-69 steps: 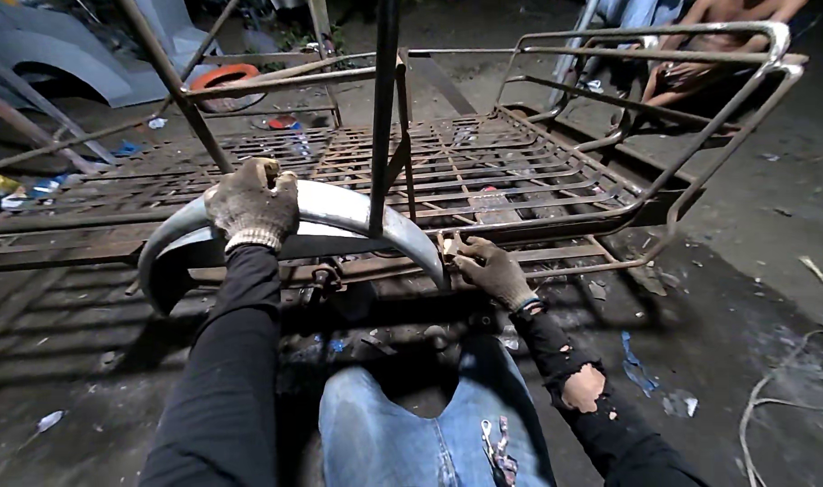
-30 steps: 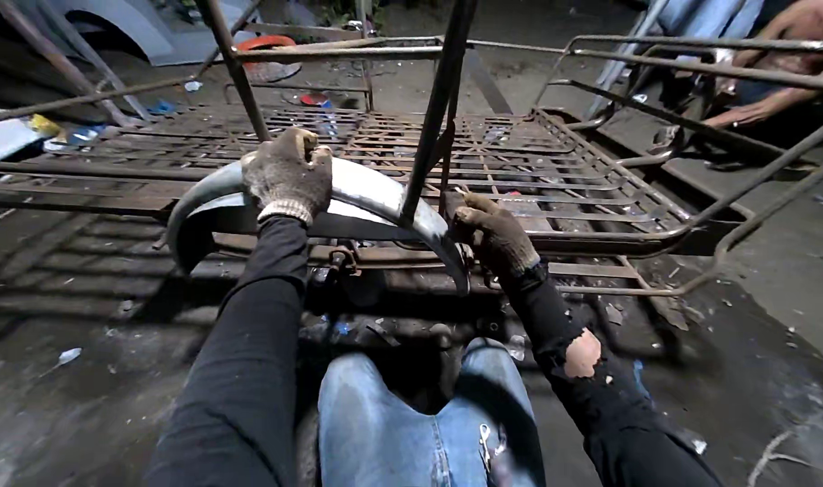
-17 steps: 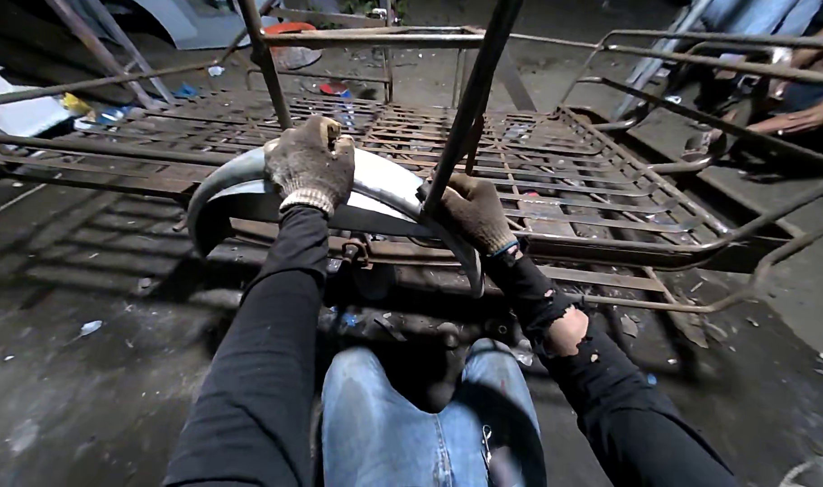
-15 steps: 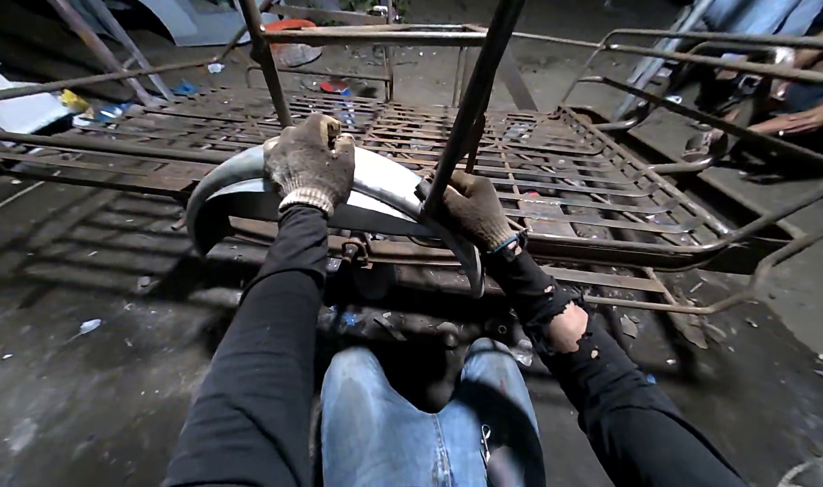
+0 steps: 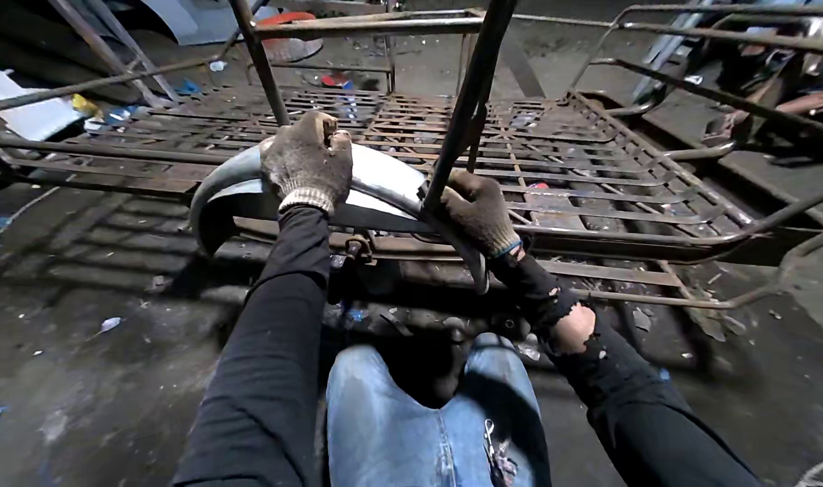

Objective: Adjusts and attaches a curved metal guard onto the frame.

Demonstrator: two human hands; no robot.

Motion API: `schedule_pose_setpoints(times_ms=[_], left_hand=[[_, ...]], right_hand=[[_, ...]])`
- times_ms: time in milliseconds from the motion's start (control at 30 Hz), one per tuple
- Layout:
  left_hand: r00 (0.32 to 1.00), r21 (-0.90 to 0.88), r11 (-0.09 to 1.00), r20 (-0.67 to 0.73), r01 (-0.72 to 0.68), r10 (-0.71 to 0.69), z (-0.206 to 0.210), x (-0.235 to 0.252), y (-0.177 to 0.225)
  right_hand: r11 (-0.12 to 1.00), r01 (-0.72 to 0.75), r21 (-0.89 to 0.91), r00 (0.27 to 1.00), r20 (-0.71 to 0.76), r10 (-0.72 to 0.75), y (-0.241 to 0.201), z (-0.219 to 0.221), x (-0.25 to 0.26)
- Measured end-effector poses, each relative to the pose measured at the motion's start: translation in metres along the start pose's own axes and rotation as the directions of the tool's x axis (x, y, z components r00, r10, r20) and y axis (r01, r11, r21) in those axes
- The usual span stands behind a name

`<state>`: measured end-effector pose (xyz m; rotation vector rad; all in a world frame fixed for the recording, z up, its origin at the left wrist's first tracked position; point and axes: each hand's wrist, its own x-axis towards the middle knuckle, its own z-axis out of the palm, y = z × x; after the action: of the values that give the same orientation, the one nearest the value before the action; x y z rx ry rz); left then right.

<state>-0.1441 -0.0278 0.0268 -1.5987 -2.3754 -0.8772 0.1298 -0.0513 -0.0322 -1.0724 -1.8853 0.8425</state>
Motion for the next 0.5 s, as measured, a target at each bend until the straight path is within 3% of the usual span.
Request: schedule_pose_setpoints(times_ms=[167, 300, 500], left_hand=[[1.000, 0.001, 1.000, -0.001, -0.017, 0.017, -0.002, -0.002, 0.002], [0.994, -0.006, 0.994, 0.038, -0.105, 0.105, -0.003, -0.002, -0.002], [0.994, -0.127, 0.989, 0.066, -0.078, 0.087, 0.006, -0.001, -0.008]], right_hand=[[0.998, -0.052, 0.041, 0.998, 0.029, 0.051, -0.007, 0.002, 0.005], [0.995, 0.079, 0.058, 0.976, -0.209, -0.065, 0.009, 0.027, 0.024], [0.990, 0.133, 0.056, 0.922, -0.373, -0.103, 0.018, 0.048, 0.023]])
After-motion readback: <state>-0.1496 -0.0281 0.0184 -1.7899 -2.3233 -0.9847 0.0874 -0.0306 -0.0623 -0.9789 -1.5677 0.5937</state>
